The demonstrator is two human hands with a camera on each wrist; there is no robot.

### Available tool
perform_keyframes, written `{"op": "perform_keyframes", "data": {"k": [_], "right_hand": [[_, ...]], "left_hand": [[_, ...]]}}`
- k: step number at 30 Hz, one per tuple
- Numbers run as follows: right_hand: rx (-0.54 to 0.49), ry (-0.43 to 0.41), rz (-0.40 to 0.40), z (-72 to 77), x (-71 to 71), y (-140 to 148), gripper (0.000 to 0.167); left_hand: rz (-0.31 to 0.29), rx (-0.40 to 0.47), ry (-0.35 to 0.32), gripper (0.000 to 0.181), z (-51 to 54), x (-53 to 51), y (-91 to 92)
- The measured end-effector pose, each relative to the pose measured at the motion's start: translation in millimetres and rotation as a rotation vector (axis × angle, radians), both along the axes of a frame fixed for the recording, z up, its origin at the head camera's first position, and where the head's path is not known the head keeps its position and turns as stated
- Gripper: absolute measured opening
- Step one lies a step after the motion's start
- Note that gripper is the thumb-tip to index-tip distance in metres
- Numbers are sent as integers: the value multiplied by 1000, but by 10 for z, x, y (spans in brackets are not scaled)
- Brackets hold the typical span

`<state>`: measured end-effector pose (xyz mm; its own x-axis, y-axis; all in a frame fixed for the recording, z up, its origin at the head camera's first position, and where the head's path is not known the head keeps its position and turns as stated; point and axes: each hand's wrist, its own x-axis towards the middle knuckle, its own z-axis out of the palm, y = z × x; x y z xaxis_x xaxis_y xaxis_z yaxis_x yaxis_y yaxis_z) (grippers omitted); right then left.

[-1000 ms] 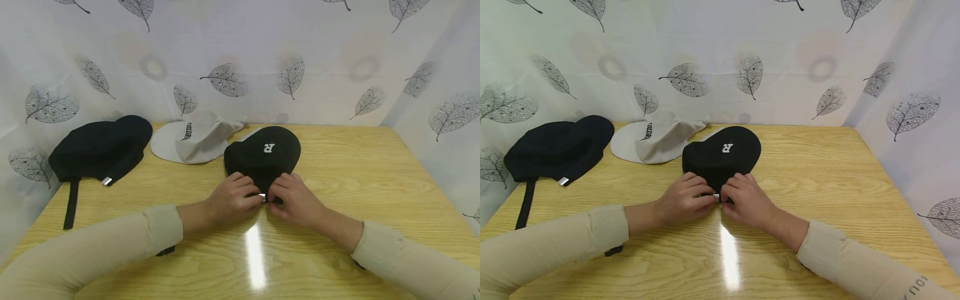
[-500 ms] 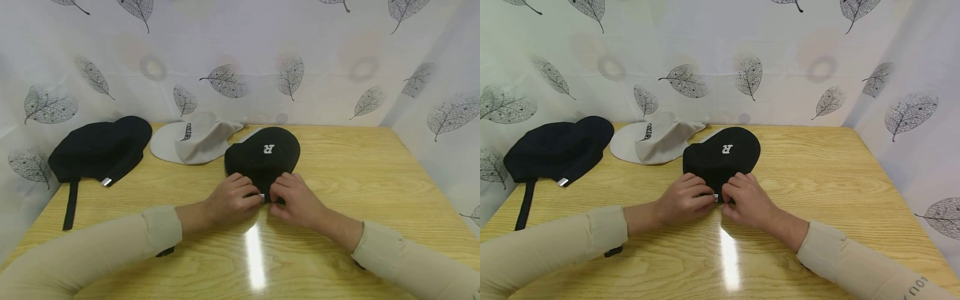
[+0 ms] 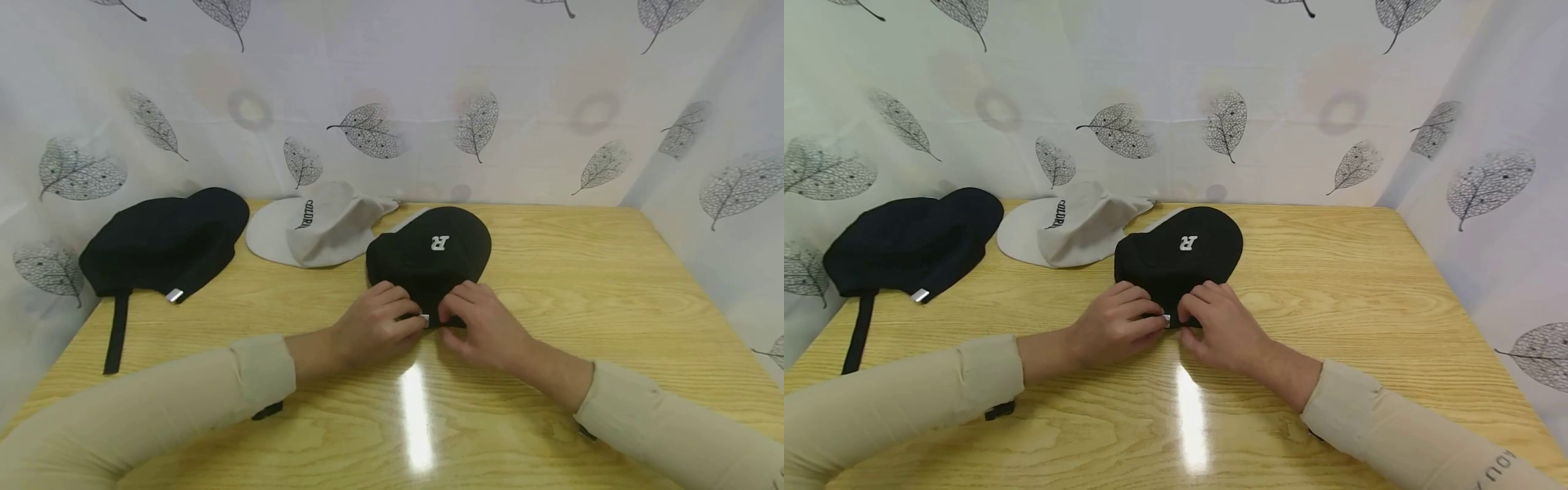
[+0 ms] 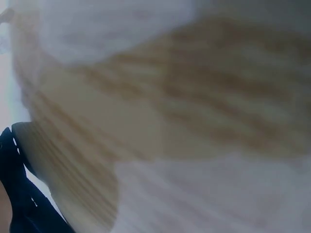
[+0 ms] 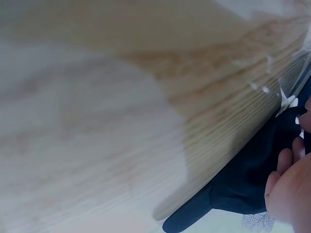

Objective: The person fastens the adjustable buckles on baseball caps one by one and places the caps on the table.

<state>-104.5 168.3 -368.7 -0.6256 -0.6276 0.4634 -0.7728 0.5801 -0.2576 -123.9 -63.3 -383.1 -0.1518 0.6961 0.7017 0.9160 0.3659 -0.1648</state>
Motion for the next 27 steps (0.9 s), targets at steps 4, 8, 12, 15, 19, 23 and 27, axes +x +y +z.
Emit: {"op": "perform_keyframes", "data": {"k": [4,8,12,15,19,23,27], "right_hand": [[16,-17,-1,5,5,-5,22],[23,-16,-1,5,10,-5,22],[30,-20,-4,11,16,0,20],[33,-26,-6,12,14,-10,20],[35,-34,-7,-5,10,-2,22],[30,-44,-10,-3,-3,8,23],[34,-59,-7,5,-19,15,20]], "left_hand": [[-2,-10,11,5,3,0,7],[-11,-7,18,7,5,5,29],[-15,-6,40,7,9,7,57],[-13,-10,64,6,22,3,63],[-10,-13,69,5,30,-2,79],[-10,-22,65,9,37,-20,89],[-9,-25,80,11,33,-41,96]]}}
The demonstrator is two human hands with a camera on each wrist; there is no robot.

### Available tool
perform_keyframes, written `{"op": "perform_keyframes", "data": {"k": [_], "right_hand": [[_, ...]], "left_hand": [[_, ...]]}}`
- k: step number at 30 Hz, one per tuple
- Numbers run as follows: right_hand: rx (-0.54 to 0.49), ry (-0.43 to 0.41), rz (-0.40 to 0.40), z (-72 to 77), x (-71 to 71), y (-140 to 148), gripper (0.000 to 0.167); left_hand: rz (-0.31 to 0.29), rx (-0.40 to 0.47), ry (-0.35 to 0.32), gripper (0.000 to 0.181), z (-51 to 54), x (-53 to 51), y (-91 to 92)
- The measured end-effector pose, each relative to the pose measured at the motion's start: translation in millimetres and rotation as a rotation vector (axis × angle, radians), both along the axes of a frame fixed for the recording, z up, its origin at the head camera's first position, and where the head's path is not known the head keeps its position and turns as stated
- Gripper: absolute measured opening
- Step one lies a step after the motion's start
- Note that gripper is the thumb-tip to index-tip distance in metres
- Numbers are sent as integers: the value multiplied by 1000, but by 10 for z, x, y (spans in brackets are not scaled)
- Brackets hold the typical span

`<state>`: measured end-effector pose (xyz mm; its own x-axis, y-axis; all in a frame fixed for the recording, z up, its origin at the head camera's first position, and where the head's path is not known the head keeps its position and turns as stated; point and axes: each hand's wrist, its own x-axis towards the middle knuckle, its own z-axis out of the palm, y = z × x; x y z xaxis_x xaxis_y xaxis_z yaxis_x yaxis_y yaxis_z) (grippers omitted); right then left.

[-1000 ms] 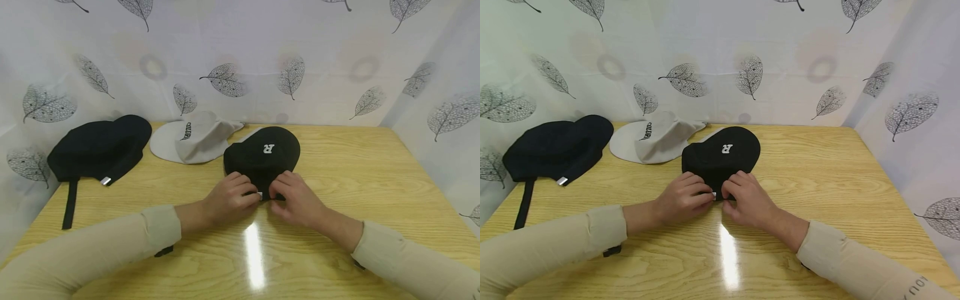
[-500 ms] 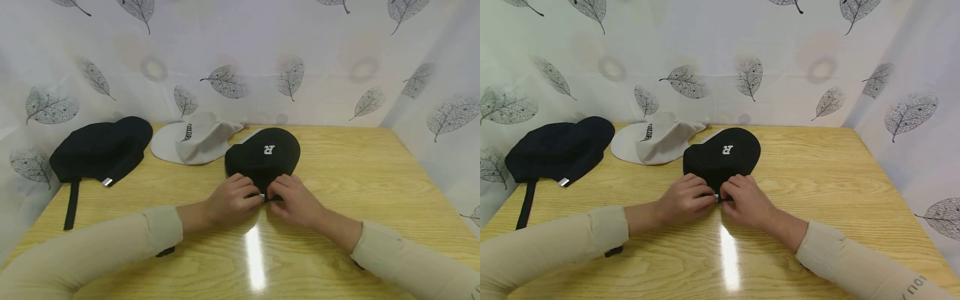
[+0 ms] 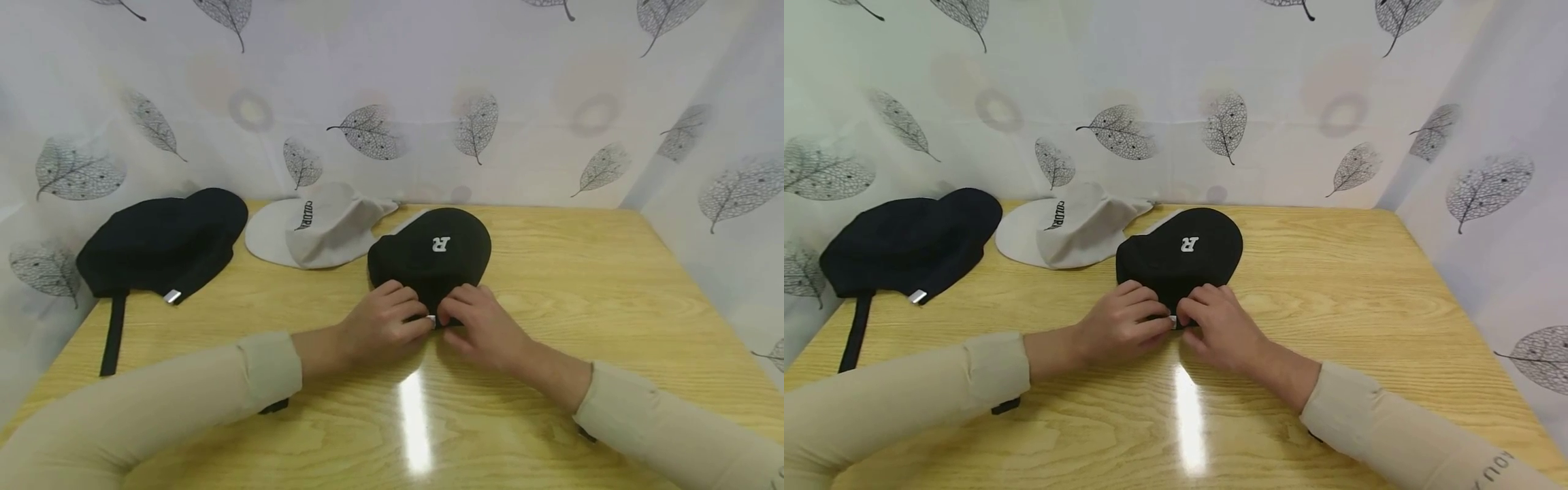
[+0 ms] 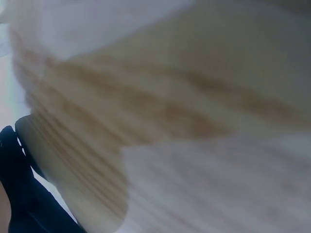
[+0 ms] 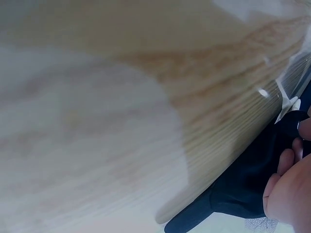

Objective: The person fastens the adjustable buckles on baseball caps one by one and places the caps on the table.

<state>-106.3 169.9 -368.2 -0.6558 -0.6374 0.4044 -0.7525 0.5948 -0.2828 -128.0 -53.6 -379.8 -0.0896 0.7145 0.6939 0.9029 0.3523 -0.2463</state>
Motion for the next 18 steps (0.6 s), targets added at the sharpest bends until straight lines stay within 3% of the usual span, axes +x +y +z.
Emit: {"op": "perform_keyframes", "data": {"k": [18], "right_hand": [[6,3,-8,11,15,-12,28]], "left_hand": [[-2,-3,43,6,-9,-5,-2]]}}
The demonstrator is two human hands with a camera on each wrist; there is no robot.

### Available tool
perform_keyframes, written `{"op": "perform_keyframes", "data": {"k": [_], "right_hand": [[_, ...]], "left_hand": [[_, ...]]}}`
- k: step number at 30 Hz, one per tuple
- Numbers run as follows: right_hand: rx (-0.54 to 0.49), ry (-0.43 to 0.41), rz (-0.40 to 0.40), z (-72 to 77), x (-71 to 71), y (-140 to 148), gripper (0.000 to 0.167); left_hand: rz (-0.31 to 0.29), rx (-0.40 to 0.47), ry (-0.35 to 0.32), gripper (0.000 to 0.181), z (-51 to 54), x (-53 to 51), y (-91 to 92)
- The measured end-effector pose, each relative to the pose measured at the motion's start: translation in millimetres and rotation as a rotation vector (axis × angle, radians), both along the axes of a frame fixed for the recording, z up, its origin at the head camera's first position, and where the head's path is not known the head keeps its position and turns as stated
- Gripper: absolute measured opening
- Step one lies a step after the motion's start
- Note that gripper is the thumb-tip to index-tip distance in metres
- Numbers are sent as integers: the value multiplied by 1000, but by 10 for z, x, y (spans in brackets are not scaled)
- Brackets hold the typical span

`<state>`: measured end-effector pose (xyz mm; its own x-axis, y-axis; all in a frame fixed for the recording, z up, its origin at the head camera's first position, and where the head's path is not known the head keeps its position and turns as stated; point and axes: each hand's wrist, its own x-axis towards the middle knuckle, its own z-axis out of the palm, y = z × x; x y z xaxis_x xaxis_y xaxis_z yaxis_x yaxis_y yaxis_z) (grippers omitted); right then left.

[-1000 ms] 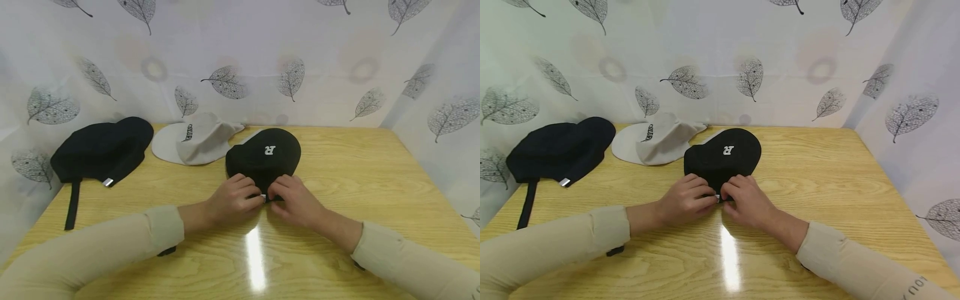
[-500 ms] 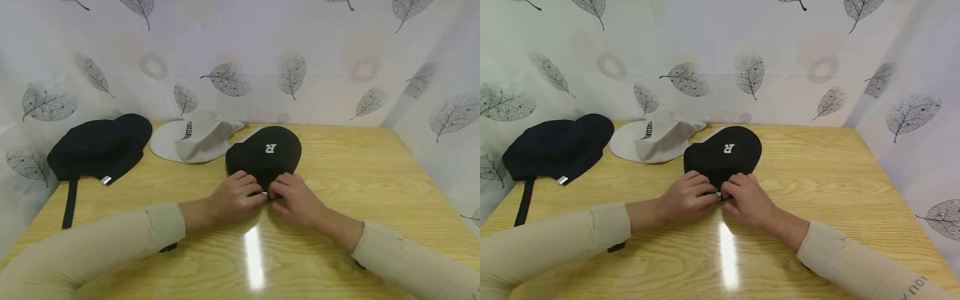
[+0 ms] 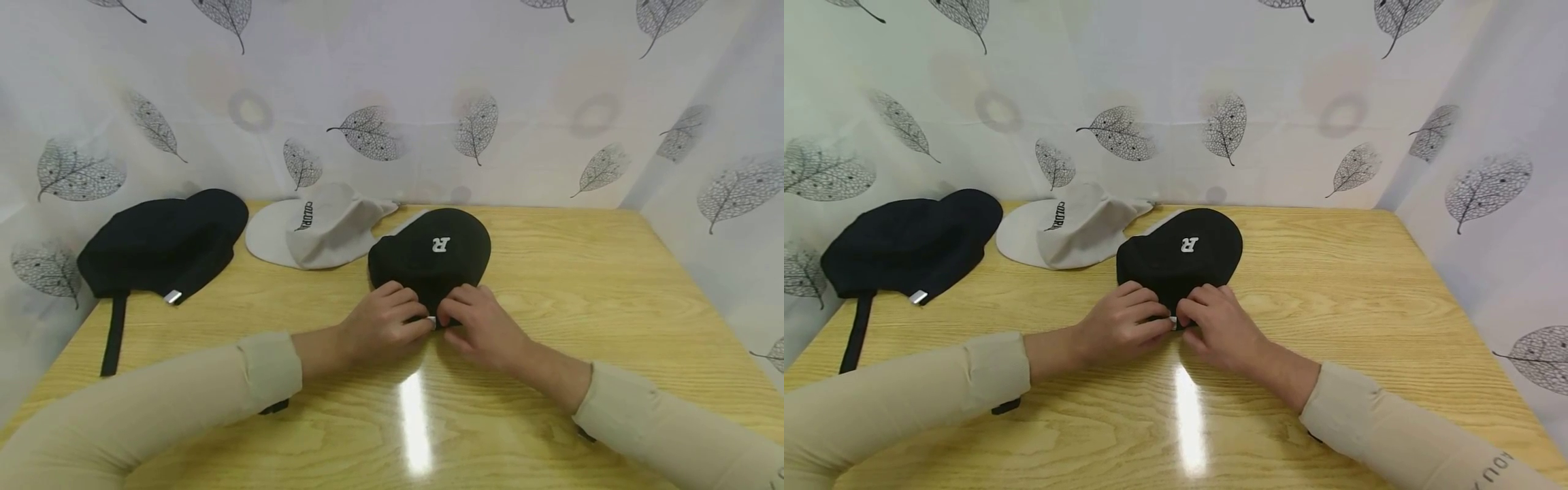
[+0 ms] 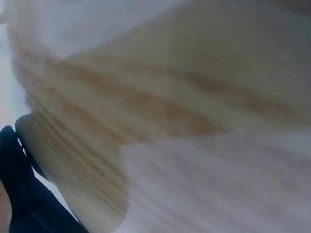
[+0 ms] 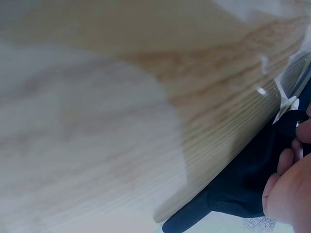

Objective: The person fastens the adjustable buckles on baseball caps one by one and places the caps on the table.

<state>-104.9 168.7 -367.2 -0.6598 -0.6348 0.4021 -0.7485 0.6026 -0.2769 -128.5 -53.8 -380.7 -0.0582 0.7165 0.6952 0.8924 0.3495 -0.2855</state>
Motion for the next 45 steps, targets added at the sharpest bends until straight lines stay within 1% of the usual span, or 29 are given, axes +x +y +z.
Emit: {"op": "perform_keyframes", "data": {"k": [6,10,24,35,40,45], "right_hand": [[-3,10,5,0,-4,-2,24],[-4,16,-1,-1,-9,4,23],[23,-19,-38,42,11,-7,25],[-27,40,-52,19,14,12,29],[-46,75,-65,8,9,16,28],[-56,87,-72,12,10,18,26]], "left_hand": [[3,5,-2,4,-6,2,0],[5,1,-10,5,-1,4,1],[16,13,3,6,19,9,1],[17,23,-13,11,14,11,-5],[19,26,-16,8,21,7,-16],[14,27,-24,5,22,9,-28]]}}
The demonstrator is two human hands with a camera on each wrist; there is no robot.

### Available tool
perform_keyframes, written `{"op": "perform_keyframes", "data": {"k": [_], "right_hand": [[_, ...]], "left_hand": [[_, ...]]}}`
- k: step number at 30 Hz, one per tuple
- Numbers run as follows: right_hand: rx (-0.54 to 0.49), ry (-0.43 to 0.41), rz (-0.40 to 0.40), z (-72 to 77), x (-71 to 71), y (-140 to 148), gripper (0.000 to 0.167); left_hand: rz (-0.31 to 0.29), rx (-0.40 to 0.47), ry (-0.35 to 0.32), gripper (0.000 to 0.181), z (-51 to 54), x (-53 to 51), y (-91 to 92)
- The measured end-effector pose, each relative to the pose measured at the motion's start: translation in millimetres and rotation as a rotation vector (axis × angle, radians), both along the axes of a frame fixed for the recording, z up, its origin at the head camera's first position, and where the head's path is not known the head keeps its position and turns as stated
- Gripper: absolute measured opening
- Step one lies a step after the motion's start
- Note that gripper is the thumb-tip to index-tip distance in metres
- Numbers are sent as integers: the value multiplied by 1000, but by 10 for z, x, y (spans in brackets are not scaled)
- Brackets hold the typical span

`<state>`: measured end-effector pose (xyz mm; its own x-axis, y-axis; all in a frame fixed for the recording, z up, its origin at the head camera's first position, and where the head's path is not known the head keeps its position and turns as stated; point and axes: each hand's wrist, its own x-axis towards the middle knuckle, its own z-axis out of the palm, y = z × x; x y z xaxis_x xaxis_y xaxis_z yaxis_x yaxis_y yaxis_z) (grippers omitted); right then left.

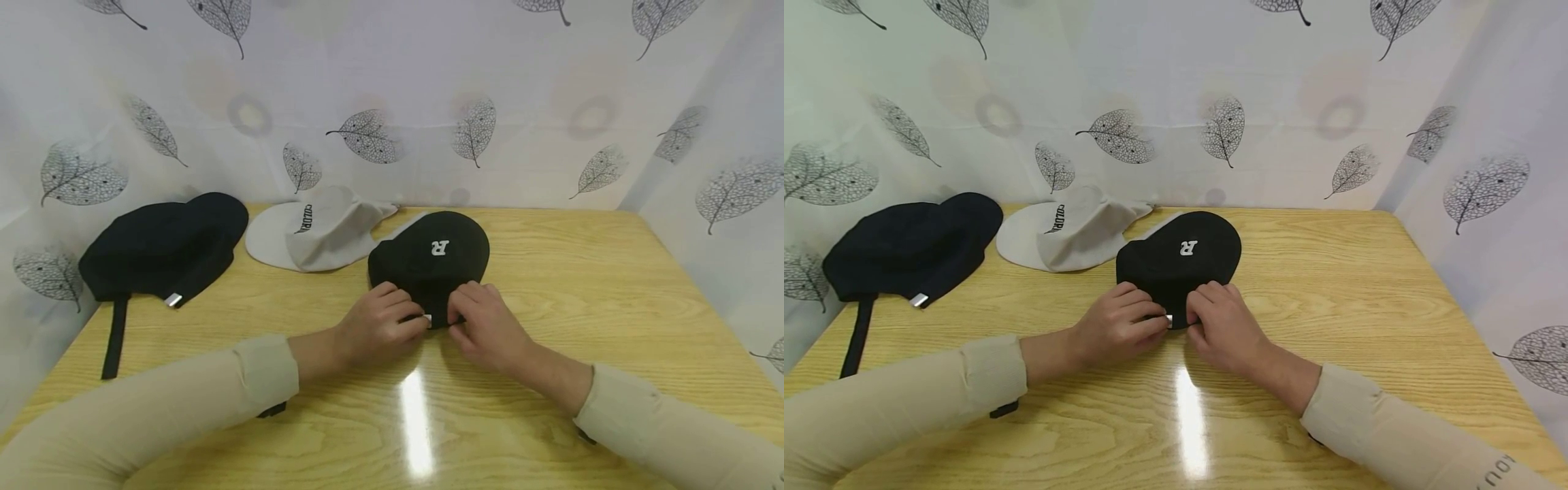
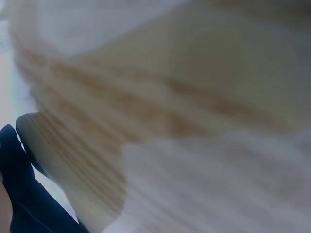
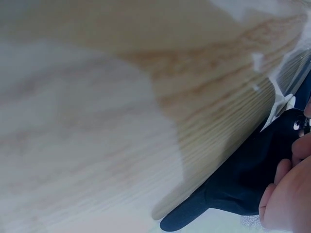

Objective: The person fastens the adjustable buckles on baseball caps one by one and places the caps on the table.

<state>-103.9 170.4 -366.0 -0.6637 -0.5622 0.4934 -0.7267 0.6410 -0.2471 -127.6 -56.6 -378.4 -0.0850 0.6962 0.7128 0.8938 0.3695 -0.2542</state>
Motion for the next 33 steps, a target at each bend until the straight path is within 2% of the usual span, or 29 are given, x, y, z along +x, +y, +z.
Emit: {"op": "perform_keyframes", "data": {"k": [8,14,20,33], "right_hand": [[-6,-35,-12,26,22,-8,23],[-4,-93,31,25,32,-20,23],[-10,-60,63,0,23,-38,28],[-42,-10,100,-26,2,-39,24]], "left_hand": [[-12,19,-22,9,-11,7,-9],[-18,24,-27,8,-17,7,-11],[-19,24,-23,5,-9,9,-4],[-28,30,2,6,-18,-1,15]]}}
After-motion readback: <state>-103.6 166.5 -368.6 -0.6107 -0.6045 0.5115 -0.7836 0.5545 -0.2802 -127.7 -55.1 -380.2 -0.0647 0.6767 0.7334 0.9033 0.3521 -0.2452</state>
